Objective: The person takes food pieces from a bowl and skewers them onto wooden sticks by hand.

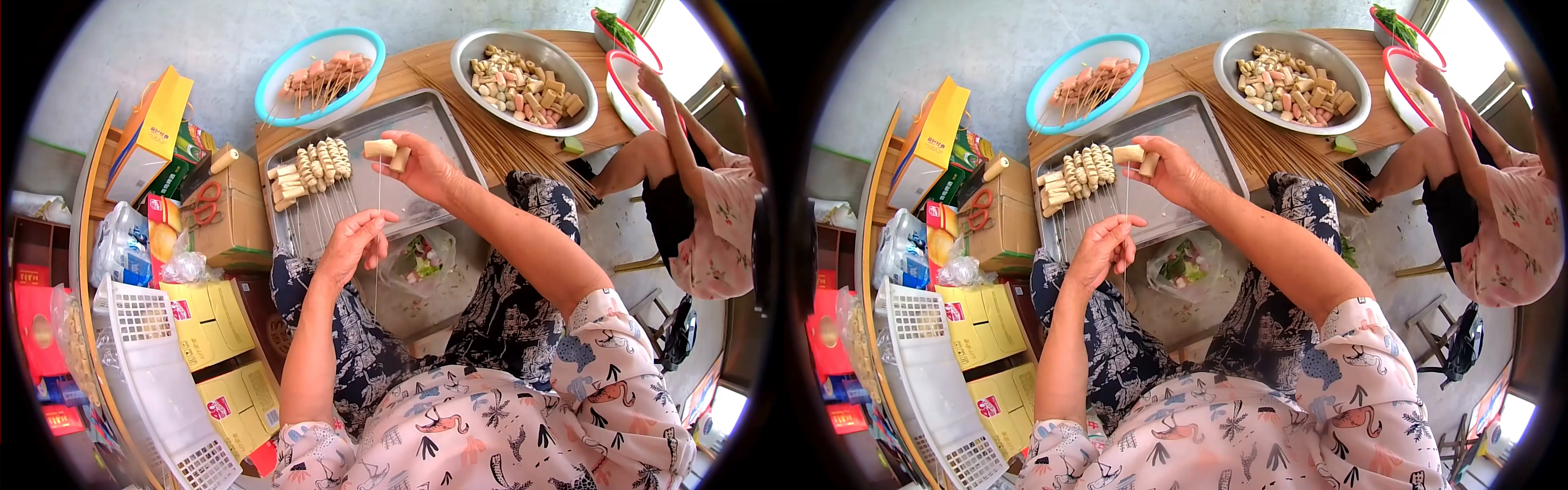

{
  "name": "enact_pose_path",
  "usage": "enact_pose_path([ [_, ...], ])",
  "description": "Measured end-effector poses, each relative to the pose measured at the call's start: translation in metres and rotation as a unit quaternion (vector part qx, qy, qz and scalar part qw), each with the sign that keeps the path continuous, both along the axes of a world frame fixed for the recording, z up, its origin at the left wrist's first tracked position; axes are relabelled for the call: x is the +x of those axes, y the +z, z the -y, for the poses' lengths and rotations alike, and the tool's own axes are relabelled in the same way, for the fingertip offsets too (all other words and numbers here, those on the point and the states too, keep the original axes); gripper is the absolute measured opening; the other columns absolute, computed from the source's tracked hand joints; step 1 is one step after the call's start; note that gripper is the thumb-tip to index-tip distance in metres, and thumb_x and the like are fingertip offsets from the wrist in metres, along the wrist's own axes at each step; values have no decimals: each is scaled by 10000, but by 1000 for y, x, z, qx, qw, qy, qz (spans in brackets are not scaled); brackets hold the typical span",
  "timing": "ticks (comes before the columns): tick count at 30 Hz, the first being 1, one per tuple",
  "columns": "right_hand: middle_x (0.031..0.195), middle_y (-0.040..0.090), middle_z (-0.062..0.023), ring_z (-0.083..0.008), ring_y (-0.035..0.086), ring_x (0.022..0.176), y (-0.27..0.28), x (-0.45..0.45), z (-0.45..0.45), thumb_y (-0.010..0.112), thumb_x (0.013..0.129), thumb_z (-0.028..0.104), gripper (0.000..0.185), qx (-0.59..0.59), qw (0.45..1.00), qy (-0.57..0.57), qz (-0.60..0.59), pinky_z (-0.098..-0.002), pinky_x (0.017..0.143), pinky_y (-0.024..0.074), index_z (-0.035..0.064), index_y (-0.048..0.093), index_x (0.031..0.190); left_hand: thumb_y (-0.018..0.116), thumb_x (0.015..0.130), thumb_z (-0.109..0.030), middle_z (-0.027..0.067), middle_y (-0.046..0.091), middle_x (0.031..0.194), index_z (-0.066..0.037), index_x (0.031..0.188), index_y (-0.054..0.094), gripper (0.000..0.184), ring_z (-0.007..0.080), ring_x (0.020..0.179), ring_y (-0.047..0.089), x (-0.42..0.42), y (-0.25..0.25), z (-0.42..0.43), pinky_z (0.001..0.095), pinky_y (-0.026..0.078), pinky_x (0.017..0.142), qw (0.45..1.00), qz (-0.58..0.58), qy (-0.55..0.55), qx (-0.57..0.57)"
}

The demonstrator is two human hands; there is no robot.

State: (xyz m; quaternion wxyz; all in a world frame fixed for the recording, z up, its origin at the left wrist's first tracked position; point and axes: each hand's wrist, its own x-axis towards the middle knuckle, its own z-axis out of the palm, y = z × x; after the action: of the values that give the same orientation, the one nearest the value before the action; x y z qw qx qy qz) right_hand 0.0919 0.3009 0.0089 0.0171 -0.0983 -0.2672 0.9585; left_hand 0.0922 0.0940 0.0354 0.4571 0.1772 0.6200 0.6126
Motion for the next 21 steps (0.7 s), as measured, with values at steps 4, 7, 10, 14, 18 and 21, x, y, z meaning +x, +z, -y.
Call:
enact_pose_path([
  [4, 1104, 596, -151, -283, 581, 1078, -2, 2, 1, 597, 857, 220, 267, 13, 999, 31, -13, -390, 940, 465, 53, 572, 1063, 492, 966, -275, 22, 546, 587, -5, 1096, 583, 314, 61, 431, 452, 0, -1, 0, 173, 352, 397, 1000, -6, 5, -2],
  [7, 1110, 595, -151, -283, 581, 1080, -5, 3, 4, 578, 870, 229, 285, 32, 997, 64, -24, -395, 926, 468, 50, 557, 1090, 485, 969, -276, 21, 542, 590, -10, 1097, 581, 311, 59, 436, 449, -2, -3, 1, 170, 349, 402, 1000, -15, 14, 2],
  [10, 1109, 592, -150, -286, 585, 1074, -1, 9, 9, 555, 889, 251, 299, 59, 992, 113, -18, -405, 914, 472, 46, 540, 1107, 477, 972, -271, 19, 535, 595, -17, 1097, 581, 302, 56, 447, 445, -2, -4, 3, 167, 342, 405, 999, -32, 29, 5],
  [14, 1116, 574, -153, -290, 586, 1068, -3, 10, 5, 527, 906, 272, 332, 91, 985, 137, 52, -414, 889, 482, 31, 499, 1133, 470, 974, -260, 15, 525, 600, -25, 1097, 583, 289, 54, 461, 443, -4, -5, 5, 168, 336, 406, 998, -37, 48, 13],
  [18, 1073, 525, -137, -280, 586, 999, -12, 3, -14, 531, 872, 184, 315, 113, 987, 35, 111, -403, 799, 519, 19, 449, 1128, 466, 976, -254, 16, 525, 598, -20, 1097, 581, 288, 56, 454, 441, -4, -5, 7, 169, 336, 405, 998, -41, 50, 8],
  [21, 1157, 519, -158, -264, 545, 1102, -2, 2, -25, 513, 839, 79, 336, 124, 987, 24, 103, -386, 830, 489, 9, 445, 1160, 466, 976, -251, 21, 531, 597, -15, 1097, 581, 289, 57, 444, 437, -4, -4, 8, 169, 337, 405, 998, -50, 43, 3],
])
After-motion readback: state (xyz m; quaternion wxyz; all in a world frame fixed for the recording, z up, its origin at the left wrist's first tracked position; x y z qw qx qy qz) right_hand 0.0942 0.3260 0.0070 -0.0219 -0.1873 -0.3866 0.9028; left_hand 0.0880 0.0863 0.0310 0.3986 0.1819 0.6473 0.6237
